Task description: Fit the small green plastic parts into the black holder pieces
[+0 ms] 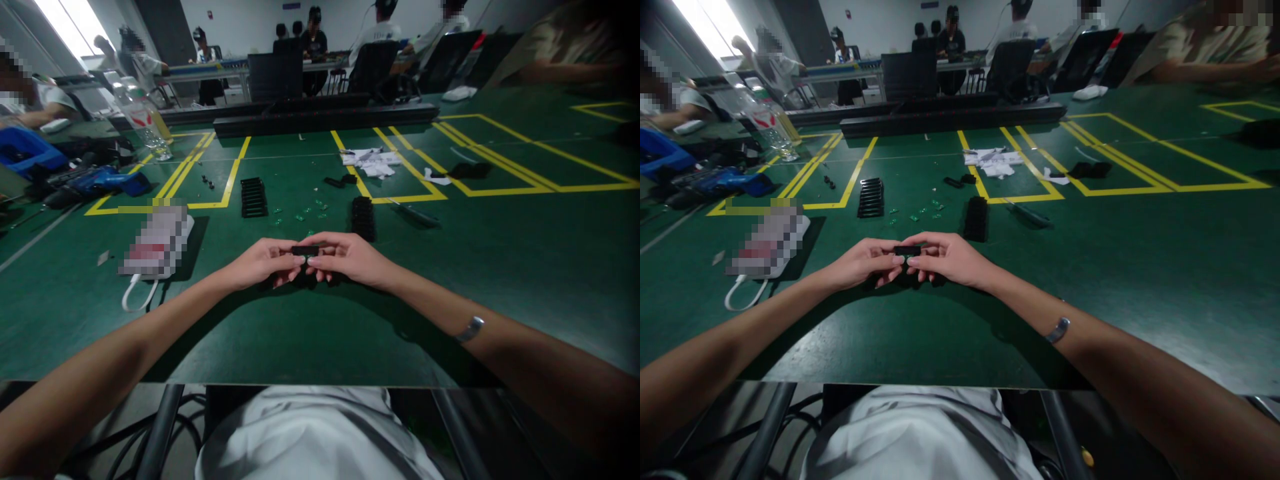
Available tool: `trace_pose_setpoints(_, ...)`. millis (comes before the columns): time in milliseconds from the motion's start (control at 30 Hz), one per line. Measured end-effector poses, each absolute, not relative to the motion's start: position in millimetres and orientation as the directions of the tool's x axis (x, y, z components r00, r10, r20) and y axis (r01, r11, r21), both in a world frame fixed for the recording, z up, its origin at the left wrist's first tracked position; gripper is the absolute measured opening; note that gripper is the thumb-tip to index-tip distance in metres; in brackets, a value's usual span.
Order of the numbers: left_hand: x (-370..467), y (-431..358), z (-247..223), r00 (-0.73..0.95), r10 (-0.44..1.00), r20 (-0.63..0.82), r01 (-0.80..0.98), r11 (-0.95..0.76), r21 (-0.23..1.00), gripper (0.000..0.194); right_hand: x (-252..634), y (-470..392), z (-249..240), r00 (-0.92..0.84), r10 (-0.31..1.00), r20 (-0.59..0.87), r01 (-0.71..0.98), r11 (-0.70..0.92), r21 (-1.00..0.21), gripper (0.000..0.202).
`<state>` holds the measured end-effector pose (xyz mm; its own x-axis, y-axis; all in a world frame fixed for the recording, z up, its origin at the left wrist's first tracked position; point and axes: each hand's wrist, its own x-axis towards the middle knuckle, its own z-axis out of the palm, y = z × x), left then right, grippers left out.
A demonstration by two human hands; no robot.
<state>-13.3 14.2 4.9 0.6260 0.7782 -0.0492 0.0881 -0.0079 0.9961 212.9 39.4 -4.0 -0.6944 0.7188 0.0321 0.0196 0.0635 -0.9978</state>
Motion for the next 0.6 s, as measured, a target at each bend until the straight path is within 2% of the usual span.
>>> trace_pose_setpoints(600, -13.9, 14.7, 4.4, 0.62, 0.781, -0.071, 0.091, 0.018, 0.996, 0.028, 212.4, 36.2, -3.9, -0.693, 0.72, 0.026, 0.016, 0.052, -0.999, 0.042)
